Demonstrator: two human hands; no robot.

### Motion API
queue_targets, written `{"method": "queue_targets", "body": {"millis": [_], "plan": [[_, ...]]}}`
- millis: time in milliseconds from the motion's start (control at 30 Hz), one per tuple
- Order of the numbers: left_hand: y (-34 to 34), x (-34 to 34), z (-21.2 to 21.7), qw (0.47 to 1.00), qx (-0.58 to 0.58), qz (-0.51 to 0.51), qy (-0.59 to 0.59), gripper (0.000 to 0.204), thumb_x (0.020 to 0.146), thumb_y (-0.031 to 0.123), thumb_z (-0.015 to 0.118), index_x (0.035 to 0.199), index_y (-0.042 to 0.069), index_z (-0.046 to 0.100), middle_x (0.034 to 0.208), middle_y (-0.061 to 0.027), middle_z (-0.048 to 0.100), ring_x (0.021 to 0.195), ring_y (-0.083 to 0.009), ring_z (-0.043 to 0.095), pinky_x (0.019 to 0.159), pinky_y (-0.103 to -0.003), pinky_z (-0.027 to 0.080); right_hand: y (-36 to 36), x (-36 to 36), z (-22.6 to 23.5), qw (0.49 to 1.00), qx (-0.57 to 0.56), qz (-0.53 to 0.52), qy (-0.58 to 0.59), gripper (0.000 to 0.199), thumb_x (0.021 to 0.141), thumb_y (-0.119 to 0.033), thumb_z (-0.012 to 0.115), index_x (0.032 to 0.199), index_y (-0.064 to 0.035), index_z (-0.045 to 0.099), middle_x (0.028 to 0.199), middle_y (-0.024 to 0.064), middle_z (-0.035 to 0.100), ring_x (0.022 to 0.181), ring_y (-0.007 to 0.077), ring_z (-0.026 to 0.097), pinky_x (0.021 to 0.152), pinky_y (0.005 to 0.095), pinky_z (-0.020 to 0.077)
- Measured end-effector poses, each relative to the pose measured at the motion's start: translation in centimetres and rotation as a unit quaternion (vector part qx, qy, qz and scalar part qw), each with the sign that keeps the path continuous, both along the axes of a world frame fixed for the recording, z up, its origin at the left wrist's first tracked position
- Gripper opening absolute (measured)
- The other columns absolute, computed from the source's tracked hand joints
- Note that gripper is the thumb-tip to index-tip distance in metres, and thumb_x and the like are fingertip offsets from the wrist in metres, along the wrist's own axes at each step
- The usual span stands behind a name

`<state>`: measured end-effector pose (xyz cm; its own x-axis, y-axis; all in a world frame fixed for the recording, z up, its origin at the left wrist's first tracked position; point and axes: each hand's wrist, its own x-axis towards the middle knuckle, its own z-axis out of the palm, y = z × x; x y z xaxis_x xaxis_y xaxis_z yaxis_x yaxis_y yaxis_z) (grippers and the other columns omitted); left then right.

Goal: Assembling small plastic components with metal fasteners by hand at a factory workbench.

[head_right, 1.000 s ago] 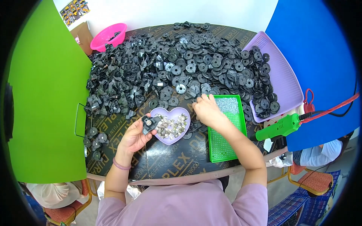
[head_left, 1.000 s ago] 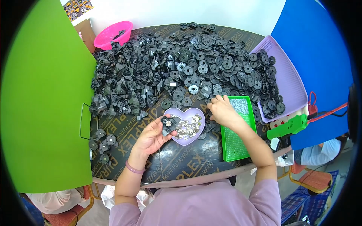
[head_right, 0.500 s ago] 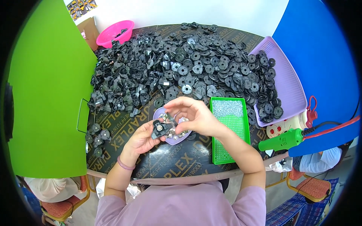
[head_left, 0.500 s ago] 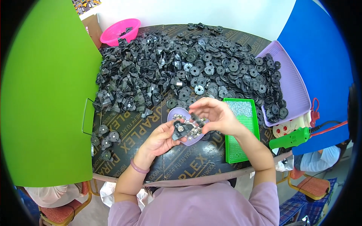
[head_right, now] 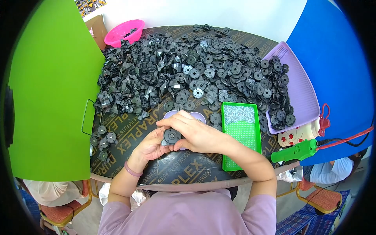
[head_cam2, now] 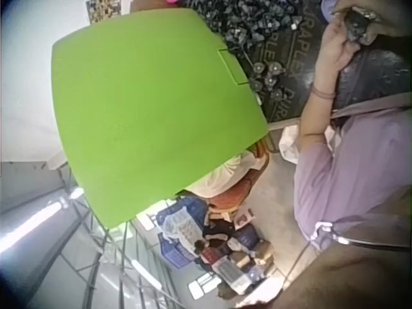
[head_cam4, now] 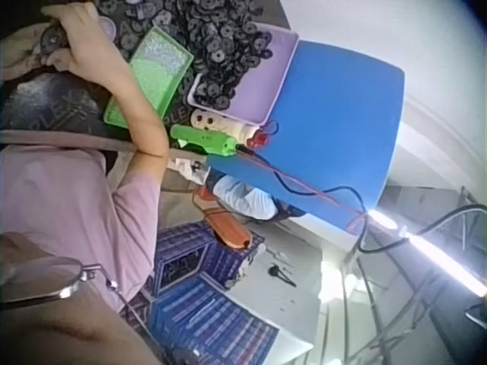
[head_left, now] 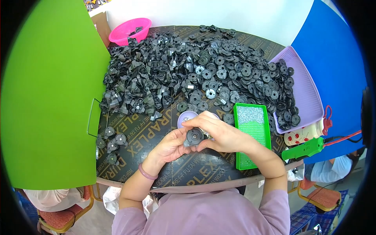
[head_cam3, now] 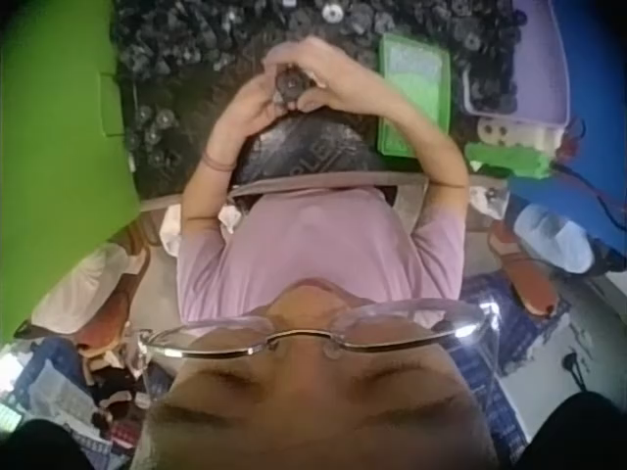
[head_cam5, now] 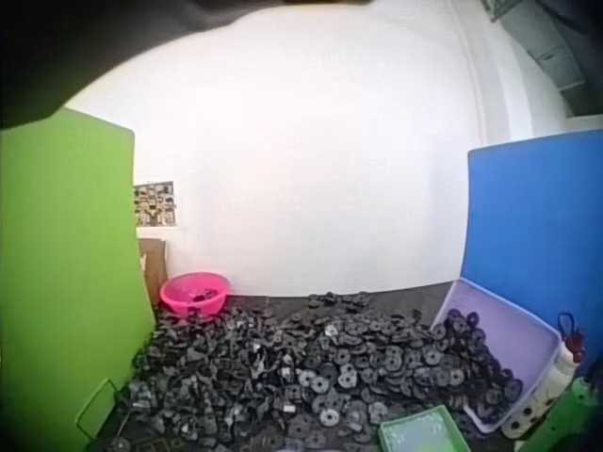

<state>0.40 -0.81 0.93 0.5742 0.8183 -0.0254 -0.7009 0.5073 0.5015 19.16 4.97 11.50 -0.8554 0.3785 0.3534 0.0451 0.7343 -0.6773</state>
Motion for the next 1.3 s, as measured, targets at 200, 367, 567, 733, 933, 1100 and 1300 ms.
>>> {"method": "queue_targets", "body": {"millis": [200, 367, 567, 733, 933, 1100, 1300], "plan": [[-0.2, 0.4, 0.7, 0.999, -0.024, 0.038, 0.015, 0.048, 0.088, 0.029, 0.057, 0.126, 0.001, 0.042, 0.104, -0.0103, 0.060, 0.084, -0.0203, 0.065, 0.064, -0.025, 0.056, -0.7, 0.0, -0.8, 0.998, 0.038, -0.035, -0.038, 0.073, 0.059, -0.004, 0.076, 0.125, -0.0043, 0.045, 0.114, 0.0125, 0.054, 0.105, 0.0312, 0.050, 0.091, 0.0397, 0.0405], [-0.2, -0.8, 2.6, 0.947, 0.065, 0.107, 0.297, 0.034, 0.086, 0.012, 0.062, 0.117, 0.001, 0.053, 0.086, -0.0074, 0.065, 0.069, -0.0141, 0.063, 0.063, -0.023, 0.051, -1.2, 0.9, -0.8, 0.999, -0.007, -0.002, -0.051, 0.075, 0.061, -0.009, 0.078, 0.128, -0.0036, 0.042, 0.118, 0.0139, 0.052, 0.112, 0.0319, 0.049, 0.095, 0.0395, 0.0387], [0.5, -10.0, 4.9, 0.518, 0.211, 0.309, 0.769, 0.028, 0.074, 0.011, 0.071, 0.097, -0.001, 0.063, 0.086, -0.0159, 0.068, 0.077, -0.0227, 0.067, 0.071, -0.032, 0.051, -0.5, 3.9, -0.4, 0.987, 0.034, -0.159, 0.007, 0.072, 0.064, -0.008, 0.078, 0.127, -0.0035, 0.043, 0.115, 0.0129, 0.053, 0.103, 0.0255, 0.053, 0.084, 0.0341, 0.0453], [0.4, -17.4, 3.8, 0.417, 0.113, 0.207, 0.878, 0.030, 0.066, 0.013, 0.076, 0.092, 0.001, 0.066, 0.087, -0.0174, 0.067, 0.080, -0.0290, 0.066, 0.072, -0.035, 0.050, -0.1, 4.0, -1.5, 0.982, 0.017, -0.190, -0.021, 0.061, 0.069, -0.008, 0.074, 0.123, -0.0037, 0.046, 0.110, 0.0123, 0.053, 0.098, 0.0252, 0.054, 0.081, 0.0341, 0.0453], [0.4, -18.5, 2.4, 0.338, 0.047, 0.210, 0.916, 0.037, 0.061, 0.018, 0.080, 0.090, 0.004, 0.061, 0.086, -0.0136, 0.066, 0.085, -0.0302, 0.062, 0.074, -0.039, 0.047, 1.7, 5.0, -3.9, 0.945, 0.144, -0.247, -0.162, 0.044, 0.072, -0.011, 0.070, 0.112, -0.0041, 0.054, 0.111, 0.0127, 0.052, 0.105, 0.0300, 0.048, 0.090, 0.0388, 0.0390], [1.2, -15.4, 2.9, 0.155, 0.107, 0.262, 0.947, 0.039, 0.059, 0.017, 0.080, 0.091, 0.008, 0.060, 0.088, -0.0108, 0.064, 0.088, -0.0308, 0.058, 0.076, -0.040, 0.045, 3.3, 6.2, -6.0, 0.889, 0.204, -0.339, -0.232, 0.043, 0.071, -0.007, 0.069, 0.111, -0.0037, 0.055, 0.113, 0.0142, 0.051, 0.108, 0.0318, 0.046, 0.093, 0.0409, 0.0353], [4.4, -13.4, -0.3, 0.212, 0.170, 0.248, 0.930, 0.040, 0.065, 0.008, 0.074, 0.100, 0.004, 0.054, 0.099, -0.0182, 0.053, 0.087, -0.0366, 0.057, 0.074, -0.043, 0.048, 2.8, 5.3, -5.2, 0.897, 0.183, -0.332, -0.227, 0.046, 0.071, -0.011, 0.070, 0.113, -0.0037, 0.054, 0.114, 0.0163, 0.050, 0.109, 0.0327, 0.046, 0.093, 0.0408, 0.0362]]}}
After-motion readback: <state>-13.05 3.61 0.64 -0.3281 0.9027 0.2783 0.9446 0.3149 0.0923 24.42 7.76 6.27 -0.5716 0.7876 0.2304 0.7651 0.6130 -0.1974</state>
